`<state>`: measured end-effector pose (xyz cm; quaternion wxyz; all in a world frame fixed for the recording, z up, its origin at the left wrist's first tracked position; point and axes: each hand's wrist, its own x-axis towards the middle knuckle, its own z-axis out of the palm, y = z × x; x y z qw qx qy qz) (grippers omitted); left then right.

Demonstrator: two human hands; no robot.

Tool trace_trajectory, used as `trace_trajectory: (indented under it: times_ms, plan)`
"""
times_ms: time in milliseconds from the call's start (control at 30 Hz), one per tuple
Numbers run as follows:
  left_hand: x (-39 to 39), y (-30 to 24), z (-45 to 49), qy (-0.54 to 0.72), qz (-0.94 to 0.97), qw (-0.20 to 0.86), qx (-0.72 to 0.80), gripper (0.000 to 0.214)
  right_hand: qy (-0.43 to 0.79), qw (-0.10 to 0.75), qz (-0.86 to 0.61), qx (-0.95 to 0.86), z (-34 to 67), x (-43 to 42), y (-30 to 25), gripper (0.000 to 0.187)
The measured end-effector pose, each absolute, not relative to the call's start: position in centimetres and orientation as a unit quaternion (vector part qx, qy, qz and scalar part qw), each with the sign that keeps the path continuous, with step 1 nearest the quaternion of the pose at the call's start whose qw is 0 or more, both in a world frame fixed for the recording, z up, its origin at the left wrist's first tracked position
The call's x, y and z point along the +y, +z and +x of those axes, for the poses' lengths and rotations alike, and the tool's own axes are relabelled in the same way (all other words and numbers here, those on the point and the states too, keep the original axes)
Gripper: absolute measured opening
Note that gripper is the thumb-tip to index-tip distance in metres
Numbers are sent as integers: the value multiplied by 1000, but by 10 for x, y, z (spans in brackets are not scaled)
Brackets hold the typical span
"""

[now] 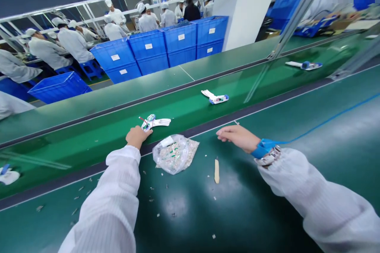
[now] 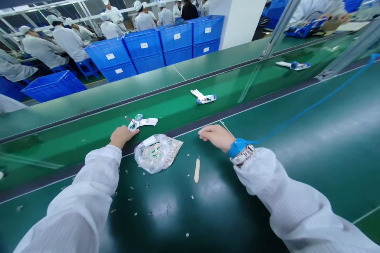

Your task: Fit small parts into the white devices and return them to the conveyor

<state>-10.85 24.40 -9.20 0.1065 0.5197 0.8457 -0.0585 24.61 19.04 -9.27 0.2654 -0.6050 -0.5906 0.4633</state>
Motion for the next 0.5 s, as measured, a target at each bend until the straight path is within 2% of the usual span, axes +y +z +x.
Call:
trace_trajectory:
  times_ms: [200,367,433,500]
  plan:
    - [246,-80,-99,-60,563,64,822,34,477,228,-577,-623,242,166,-77,22]
    - [195,-46,-76,-7,606,-35,795,39,403,258,-560,-676,217,151,-51,27]
    - [165,-33,-63,16,620,-61,782,41,358,286,-557,-693,201,143,-36,35]
    - [134,-23,-49,42,635,-78,767,43,287,294,-544,-731,183,131,-22,52]
